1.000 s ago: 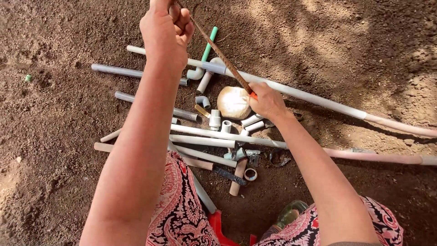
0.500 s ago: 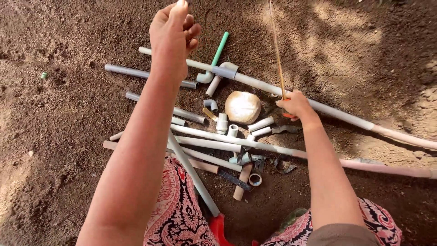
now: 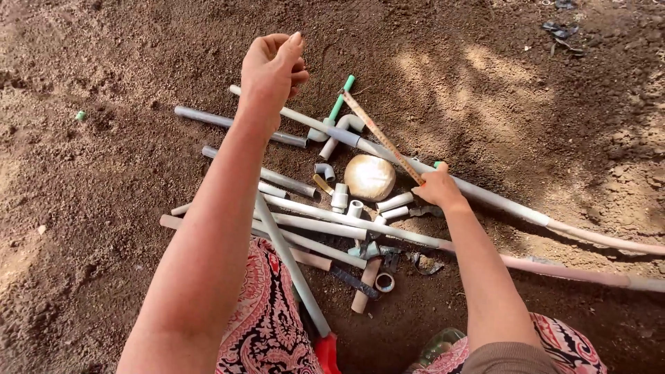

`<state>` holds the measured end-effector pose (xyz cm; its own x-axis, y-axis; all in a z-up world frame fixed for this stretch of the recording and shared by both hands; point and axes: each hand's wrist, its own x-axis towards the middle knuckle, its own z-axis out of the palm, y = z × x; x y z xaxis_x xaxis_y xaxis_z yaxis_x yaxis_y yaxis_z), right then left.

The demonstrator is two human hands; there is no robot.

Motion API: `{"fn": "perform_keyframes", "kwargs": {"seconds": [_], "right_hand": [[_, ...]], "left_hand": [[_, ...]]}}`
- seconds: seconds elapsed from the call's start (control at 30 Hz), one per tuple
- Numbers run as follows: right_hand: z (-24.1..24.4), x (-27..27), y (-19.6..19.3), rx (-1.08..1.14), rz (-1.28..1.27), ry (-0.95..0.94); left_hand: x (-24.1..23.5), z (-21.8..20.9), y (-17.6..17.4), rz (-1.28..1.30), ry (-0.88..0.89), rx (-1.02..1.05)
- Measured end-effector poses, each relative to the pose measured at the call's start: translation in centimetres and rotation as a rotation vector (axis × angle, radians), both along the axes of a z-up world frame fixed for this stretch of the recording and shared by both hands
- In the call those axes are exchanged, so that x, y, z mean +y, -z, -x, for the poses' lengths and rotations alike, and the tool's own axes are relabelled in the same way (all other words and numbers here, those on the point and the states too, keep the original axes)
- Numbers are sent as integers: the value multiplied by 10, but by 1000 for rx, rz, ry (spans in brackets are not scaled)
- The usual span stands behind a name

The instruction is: The person sits on a small stool outdoors and measures several white PVC pipes using an orange tape measure. They extend the tape measure along the length of each pipe, read the measurement, and then retract the tape before moving to the next pipe.

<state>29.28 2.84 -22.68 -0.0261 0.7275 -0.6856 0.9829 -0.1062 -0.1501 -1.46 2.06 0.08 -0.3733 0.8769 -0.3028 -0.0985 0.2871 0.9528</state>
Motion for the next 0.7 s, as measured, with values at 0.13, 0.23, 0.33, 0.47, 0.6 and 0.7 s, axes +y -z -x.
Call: {"fn": "perform_keyframes", "kwargs": {"seconds": [0.13,0.23,0.33,0.47,0.6,0.7], "right_hand": [[2,5,-3,3,34,1],[7,10,-7,60,115,113],[8,12,5,103,150,196],[14,9,0,62,101,175],[7,9,-22,90,98,18],[2,5,-53,119,43,70]], "left_hand": [[2,-1,2,20,25,7],[3,-3,3,-8,75,53],[2,-2,3,4,106,87],[8,8,13,15,114,113],[12,26,31,-6,40,143],[16,49,48,76,-105,227]]}}
